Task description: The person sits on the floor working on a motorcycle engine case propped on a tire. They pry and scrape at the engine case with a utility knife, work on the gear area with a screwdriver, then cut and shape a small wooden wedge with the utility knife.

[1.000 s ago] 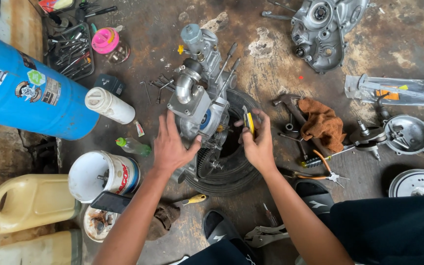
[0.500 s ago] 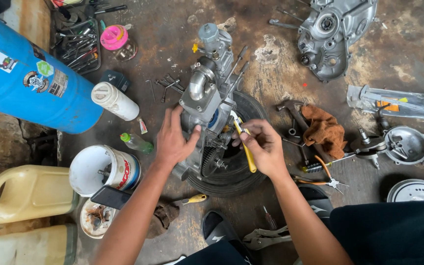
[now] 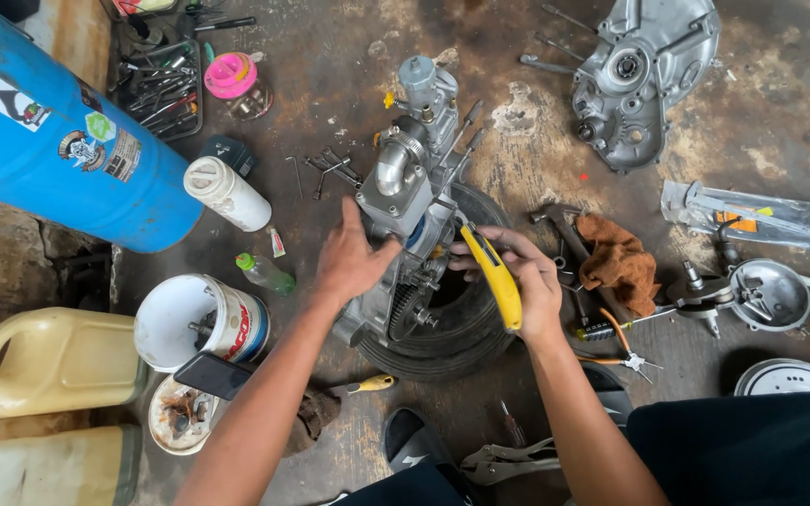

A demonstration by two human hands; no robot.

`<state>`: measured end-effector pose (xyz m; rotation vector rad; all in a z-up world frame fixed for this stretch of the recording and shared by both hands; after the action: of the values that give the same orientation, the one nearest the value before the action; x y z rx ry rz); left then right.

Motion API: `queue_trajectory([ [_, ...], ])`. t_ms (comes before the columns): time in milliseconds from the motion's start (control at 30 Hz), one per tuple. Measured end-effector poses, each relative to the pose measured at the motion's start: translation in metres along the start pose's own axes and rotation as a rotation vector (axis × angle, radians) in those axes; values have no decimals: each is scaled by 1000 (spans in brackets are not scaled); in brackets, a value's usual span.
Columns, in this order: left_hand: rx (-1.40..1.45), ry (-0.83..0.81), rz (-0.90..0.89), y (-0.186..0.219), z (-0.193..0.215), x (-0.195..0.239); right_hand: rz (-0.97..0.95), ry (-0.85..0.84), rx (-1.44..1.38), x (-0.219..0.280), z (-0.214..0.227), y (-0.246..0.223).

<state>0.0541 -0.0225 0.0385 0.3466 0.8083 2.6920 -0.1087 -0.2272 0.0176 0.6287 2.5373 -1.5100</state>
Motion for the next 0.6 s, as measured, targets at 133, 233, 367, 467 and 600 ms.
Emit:
queue_trajectory([
  [133, 2, -185, 121, -8, 15, 1, 72, -117, -134, 2, -3, 4],
  [233, 80, -82, 8, -26, 12, -9, 22, -115, -19, 2, -3, 12],
  [367, 102, -56, 12, -14, 15, 0, 65, -266, 30, 4, -13, 11],
  [467, 104, -26, -16, -16, 12, -1, 30, -252, 60, 6, -14, 17],
  [600, 142, -33, -20, -5, 19, 6, -6, -188, 226, 6, -27, 16],
])
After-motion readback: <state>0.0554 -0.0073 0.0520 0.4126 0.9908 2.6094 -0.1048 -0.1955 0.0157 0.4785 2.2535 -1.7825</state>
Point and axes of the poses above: each hand's wrist, its own x-axis away from the middle knuckle, its own z-axis out of the back of the hand, y = z × x, the point moved 3 cm from there along -x, towards the middle knuckle, and after that the axes turned 4 degrees about z, right-handed, at the moved point
